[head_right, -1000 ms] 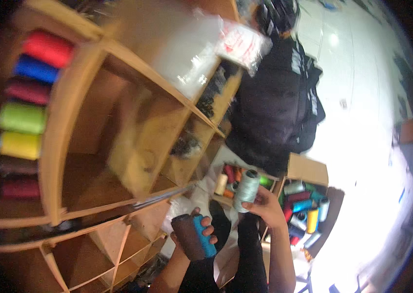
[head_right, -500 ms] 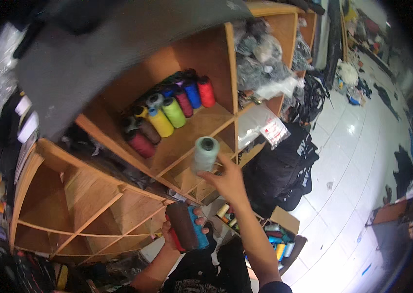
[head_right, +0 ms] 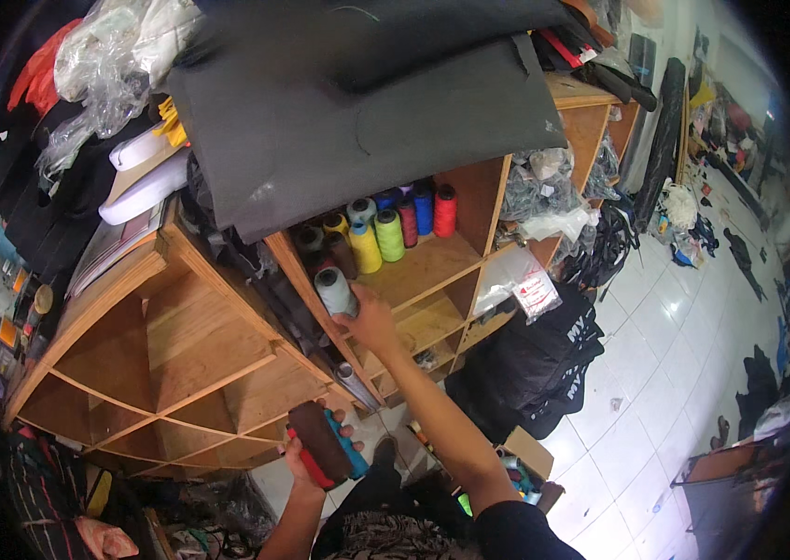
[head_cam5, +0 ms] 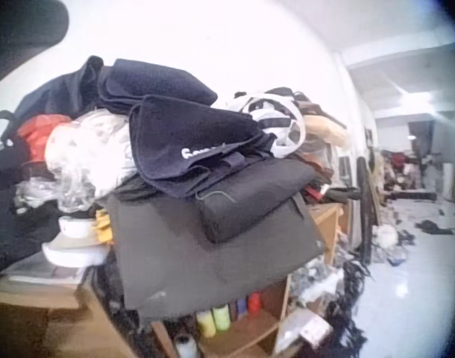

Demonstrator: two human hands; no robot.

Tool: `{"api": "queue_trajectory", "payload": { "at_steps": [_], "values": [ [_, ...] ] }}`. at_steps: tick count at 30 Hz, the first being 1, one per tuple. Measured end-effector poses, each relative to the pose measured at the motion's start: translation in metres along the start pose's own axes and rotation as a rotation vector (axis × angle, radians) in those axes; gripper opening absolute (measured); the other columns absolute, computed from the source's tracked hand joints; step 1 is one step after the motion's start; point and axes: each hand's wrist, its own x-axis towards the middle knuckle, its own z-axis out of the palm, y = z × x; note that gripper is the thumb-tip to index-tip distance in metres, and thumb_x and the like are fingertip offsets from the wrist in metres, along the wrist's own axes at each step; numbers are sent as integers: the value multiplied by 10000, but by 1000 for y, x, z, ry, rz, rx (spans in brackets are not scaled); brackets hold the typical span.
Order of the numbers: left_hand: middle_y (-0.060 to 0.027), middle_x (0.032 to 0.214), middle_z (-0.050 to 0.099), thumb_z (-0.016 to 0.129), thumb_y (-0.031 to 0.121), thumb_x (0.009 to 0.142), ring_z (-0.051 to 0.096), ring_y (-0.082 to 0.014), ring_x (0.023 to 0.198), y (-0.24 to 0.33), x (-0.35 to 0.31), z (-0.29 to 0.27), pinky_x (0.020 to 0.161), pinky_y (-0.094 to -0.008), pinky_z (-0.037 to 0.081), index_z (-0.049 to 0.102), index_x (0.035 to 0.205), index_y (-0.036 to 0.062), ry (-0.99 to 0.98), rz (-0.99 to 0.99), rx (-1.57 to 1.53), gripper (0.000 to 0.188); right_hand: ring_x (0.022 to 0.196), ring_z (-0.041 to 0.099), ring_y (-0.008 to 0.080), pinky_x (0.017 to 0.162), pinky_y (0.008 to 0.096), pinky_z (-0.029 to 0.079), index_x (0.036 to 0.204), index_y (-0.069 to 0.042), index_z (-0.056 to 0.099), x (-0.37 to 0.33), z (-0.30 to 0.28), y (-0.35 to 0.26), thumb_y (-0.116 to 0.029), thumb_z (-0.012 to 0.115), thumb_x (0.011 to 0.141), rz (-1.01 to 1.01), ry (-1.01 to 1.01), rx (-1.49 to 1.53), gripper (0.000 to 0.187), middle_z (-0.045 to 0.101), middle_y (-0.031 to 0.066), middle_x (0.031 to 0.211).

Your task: The person picks up thread spools from a box on the floor and places them onto wooden shelves. The person also picks up spools from the shelves to tuck in loose thread ends before returning them to the shelf.

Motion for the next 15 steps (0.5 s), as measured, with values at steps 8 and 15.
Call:
{"api": "queue_trajectory", "payload": {
  "at_steps": [8, 15],
  "values": [
    [-132, 1220, 474, 650, 388, 765, 517, -298, 1062, 11, 13, 5, 863, -535, 459, 354, 1355, 131, 91, 52, 82, 708, 891, 631, 316, 736, 381, 495, 1161, 1, 550, -1, -4, 19, -224, 798, 684, 41, -48, 18, 584, 630, 182, 1012],
    [-163, 1259, 502, 626, 319, 777, 541, -314, 1110, 23, 33, 0, 941, -512, 451, 360, 1352, 71, 64, 101, 150, 681, 818, 628, 193, 713, 302, 505, 1157, -2, 554, -79, -73, -104, -308, 781, 722, 148, -307, 135, 578, 632, 127, 965]
  ]
}}
